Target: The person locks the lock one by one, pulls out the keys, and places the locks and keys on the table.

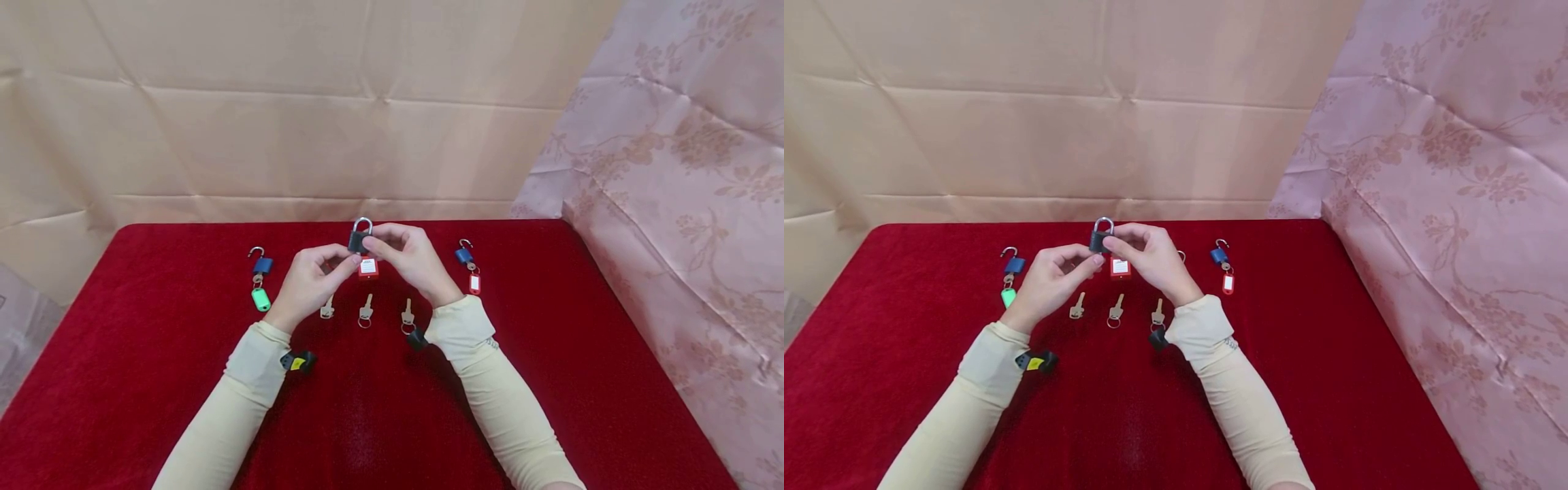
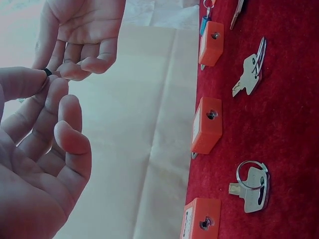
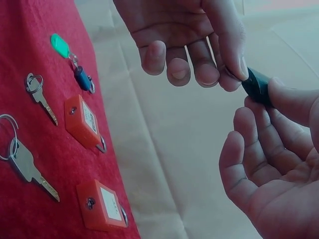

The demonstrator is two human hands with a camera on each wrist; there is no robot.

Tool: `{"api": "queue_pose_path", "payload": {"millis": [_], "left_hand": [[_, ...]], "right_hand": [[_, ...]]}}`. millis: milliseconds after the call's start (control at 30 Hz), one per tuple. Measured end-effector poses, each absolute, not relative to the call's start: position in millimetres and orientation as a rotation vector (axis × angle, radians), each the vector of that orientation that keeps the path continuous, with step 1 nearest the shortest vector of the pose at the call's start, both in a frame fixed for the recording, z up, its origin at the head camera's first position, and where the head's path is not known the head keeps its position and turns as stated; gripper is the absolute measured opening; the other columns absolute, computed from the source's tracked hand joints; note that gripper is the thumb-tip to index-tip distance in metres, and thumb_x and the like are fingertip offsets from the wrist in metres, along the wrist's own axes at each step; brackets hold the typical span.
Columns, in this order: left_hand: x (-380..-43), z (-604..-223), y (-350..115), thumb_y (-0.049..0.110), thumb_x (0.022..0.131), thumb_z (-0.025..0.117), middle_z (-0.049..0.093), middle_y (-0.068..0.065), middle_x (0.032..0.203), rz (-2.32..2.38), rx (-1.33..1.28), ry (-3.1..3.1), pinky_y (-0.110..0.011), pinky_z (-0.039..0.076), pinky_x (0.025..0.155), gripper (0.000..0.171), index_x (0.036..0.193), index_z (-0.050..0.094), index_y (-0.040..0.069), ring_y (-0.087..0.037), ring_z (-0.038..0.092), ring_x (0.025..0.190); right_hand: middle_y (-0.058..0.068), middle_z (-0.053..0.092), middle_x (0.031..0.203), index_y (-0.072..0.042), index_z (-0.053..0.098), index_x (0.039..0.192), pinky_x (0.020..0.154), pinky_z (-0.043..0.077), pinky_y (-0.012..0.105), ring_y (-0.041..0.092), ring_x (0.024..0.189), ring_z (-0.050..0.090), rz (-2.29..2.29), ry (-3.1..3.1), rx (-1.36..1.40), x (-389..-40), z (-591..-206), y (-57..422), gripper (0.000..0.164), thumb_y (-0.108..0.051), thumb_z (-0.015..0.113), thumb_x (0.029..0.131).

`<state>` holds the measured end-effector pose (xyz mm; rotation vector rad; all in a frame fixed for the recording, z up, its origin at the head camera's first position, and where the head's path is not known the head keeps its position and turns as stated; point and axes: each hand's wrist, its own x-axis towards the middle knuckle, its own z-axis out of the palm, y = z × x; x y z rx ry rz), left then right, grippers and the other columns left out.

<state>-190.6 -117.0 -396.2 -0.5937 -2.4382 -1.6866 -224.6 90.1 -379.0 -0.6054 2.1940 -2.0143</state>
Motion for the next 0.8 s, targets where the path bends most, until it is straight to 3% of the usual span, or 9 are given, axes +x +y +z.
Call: {"api": "queue_pose_path", "payload": {"millis": [167,333,600,800], "left_hand": [[-190,-395,-117,0.024,0.097,0.071,0.067,0.000,0.079,-1.704,-0.590,-2.441,-0.031,0.045,0.057,0.014,0.103,0.076,0.013,-0.024,0.055,0.067],[-190,-395,-118,0.024,0.096,0.072,0.070,-0.003,0.085,-1.696,-0.587,-2.457,-0.030,0.047,0.061,0.018,0.106,0.078,0.010,-0.026,0.056,0.070],[-192,-399,-116,0.023,0.094,0.074,0.074,-0.002,0.091,-1.664,-0.626,-2.474,-0.030,0.050,0.063,0.019,0.106,0.079,0.009,-0.023,0.061,0.072],[-191,-397,-116,0.023,0.094,0.074,0.075,0.004,0.096,-1.641,-0.631,-2.475,-0.031,0.053,0.067,0.019,0.108,0.080,0.011,-0.020,0.063,0.076]], "right_hand": [[0.010,0.074,0.101,0.002,0.072,0.116,0.091,0.054,0.050,0.051,0.099,0.063,-2.026,2.190,-0.604,-224,-378,89,0.023,-0.010,0.072,0.095],[0.010,0.074,0.103,0.002,0.071,0.117,0.092,0.055,0.042,0.044,0.099,0.067,-2.048,2.184,-0.590,-225,-378,91,0.025,-0.010,0.071,0.096],[0.010,0.074,0.103,0.005,0.069,0.119,0.090,0.055,0.035,0.024,0.085,0.070,-2.243,2.147,-0.499,-231,-371,109,0.027,-0.010,0.070,0.097],[0.010,0.074,0.104,0.004,0.070,0.120,0.090,0.055,0.034,0.033,0.090,0.069,-2.243,2.150,-0.483,-231,-366,117,0.028,-0.012,0.071,0.096]]}}
